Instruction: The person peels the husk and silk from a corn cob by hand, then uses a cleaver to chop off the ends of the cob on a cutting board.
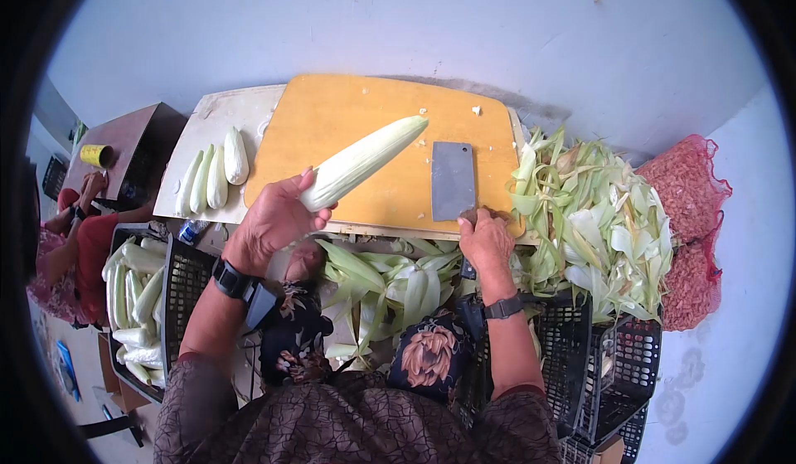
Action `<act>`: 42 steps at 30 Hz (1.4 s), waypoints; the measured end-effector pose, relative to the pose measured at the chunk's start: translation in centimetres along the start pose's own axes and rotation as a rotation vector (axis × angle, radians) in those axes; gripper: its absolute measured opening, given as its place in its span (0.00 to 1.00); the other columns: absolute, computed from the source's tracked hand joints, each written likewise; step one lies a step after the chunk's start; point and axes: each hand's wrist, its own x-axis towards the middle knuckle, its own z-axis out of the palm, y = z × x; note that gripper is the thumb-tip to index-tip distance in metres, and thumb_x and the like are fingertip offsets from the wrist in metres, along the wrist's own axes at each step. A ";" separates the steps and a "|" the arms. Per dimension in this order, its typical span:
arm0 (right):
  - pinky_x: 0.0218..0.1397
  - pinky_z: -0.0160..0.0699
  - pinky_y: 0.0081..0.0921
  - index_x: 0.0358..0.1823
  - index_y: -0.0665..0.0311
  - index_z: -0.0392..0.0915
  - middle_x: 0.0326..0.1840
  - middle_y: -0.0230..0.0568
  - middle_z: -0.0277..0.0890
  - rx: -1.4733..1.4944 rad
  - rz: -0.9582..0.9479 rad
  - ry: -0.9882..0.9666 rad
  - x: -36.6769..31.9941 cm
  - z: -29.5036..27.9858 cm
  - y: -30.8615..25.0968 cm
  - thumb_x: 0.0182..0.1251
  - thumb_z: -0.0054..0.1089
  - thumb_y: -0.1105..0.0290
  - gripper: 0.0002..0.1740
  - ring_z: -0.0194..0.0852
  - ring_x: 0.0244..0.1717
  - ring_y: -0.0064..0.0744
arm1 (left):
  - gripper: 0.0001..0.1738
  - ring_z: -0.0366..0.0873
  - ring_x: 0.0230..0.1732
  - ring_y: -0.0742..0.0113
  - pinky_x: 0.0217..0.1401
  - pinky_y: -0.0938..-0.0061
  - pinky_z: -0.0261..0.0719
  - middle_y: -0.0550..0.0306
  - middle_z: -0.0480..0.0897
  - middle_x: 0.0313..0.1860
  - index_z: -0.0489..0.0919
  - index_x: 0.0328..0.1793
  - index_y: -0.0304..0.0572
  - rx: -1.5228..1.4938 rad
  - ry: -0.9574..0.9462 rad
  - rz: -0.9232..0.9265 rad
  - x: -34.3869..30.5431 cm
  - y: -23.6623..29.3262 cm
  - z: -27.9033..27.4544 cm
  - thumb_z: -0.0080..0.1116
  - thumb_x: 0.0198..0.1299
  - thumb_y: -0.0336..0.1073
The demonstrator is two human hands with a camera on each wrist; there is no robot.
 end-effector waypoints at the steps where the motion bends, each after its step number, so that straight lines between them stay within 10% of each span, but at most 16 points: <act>1: 0.55 0.65 0.39 0.49 0.68 0.73 0.46 0.60 0.73 -0.017 0.000 -0.009 -0.3 -1.0 -0.8 0.58 0.53 0.50 0.28 0.68 0.52 0.54 | 0.19 0.74 0.34 0.61 0.34 0.73 0.74 0.47 0.75 0.38 0.68 0.54 0.37 0.003 -0.007 0.007 -0.5 0.0 1.1 0.50 0.62 0.42; 3: 0.57 0.65 0.36 0.54 0.71 0.69 0.52 0.58 0.70 0.081 -0.064 -0.027 -0.1 -2.5 -1.4 0.60 0.55 0.54 0.29 0.68 0.54 0.49 | 0.19 0.75 0.30 0.65 0.31 0.75 0.75 0.49 0.76 0.35 0.68 0.51 0.33 -0.064 0.027 -0.016 -1.5 -0.3 3.6 0.48 0.63 0.43; 5: 0.60 0.64 0.35 0.56 0.75 0.64 0.52 0.54 0.70 0.931 -0.135 -0.244 -0.4 -4.2 -2.6 0.60 0.58 0.57 0.31 0.69 0.54 0.44 | 0.20 0.76 0.31 0.63 0.31 0.75 0.76 0.48 0.76 0.36 0.68 0.52 0.33 -0.104 -0.028 -0.011 -1.7 -0.8 4.4 0.48 0.64 0.44; 8: 0.61 0.64 0.36 0.58 0.76 0.60 0.53 0.52 0.69 1.438 -0.214 -0.467 -1.6 -7.6 -5.8 0.60 0.59 0.59 0.33 0.68 0.55 0.40 | 0.24 0.75 0.35 0.59 0.37 0.73 0.75 0.43 0.76 0.39 0.68 0.55 0.34 -0.221 -0.157 -0.070 -2.3 -1.7 6.4 0.50 0.62 0.46; 12: 0.59 0.67 0.36 0.56 0.74 0.62 0.52 0.56 0.70 1.711 -0.300 -0.564 -2.9 -8.5 -9.3 0.59 0.61 0.61 0.30 0.70 0.54 0.41 | 0.26 0.77 0.37 0.56 0.38 0.70 0.77 0.40 0.76 0.42 0.66 0.58 0.33 -0.381 -0.407 -0.134 -2.1 -3.9 7.3 0.46 0.63 0.48; 17: 0.50 0.74 0.34 0.50 0.73 0.68 0.43 0.52 0.76 1.610 -0.310 -0.501 -5.0 -7.8 -10.4 0.57 0.62 0.64 0.24 0.76 0.44 0.38 | 0.28 0.77 0.41 0.57 0.41 0.72 0.75 0.43 0.76 0.44 0.67 0.58 0.34 -0.168 -0.336 -0.065 -2.1 -5.1 6.4 0.41 0.64 0.52; 23: 0.36 0.75 0.21 0.38 0.71 0.72 0.33 0.39 0.76 1.169 -0.274 -0.176 -6.6 -4.5 -9.9 0.55 0.64 0.69 0.15 0.74 0.33 0.23 | 0.18 0.72 0.46 0.71 0.48 0.74 0.69 0.61 0.77 0.44 0.74 0.50 0.39 0.384 0.187 0.083 -1.4 -5.0 3.4 0.51 0.61 0.44; 25: 0.35 0.75 0.23 0.38 0.71 0.72 0.31 0.39 0.77 1.136 -0.265 -0.171 -7.1 -3.9 -9.9 0.51 0.67 0.68 0.18 0.75 0.31 0.25 | 0.14 0.72 0.44 0.75 0.47 0.77 0.68 0.62 0.77 0.41 0.76 0.45 0.39 0.494 0.221 0.351 -1.7 -5.2 3.6 0.55 0.59 0.40; 42: 0.36 0.77 0.34 0.42 0.67 0.72 0.31 0.48 0.78 0.568 -0.548 0.137 -8.9 -3.6 -10.5 0.47 0.66 0.69 0.20 0.79 0.35 0.47 | 0.27 0.68 0.56 0.68 0.60 0.70 0.65 0.52 0.72 0.55 0.64 0.63 0.36 0.586 -0.212 0.546 -2.9 -4.8 7.8 0.55 0.58 0.31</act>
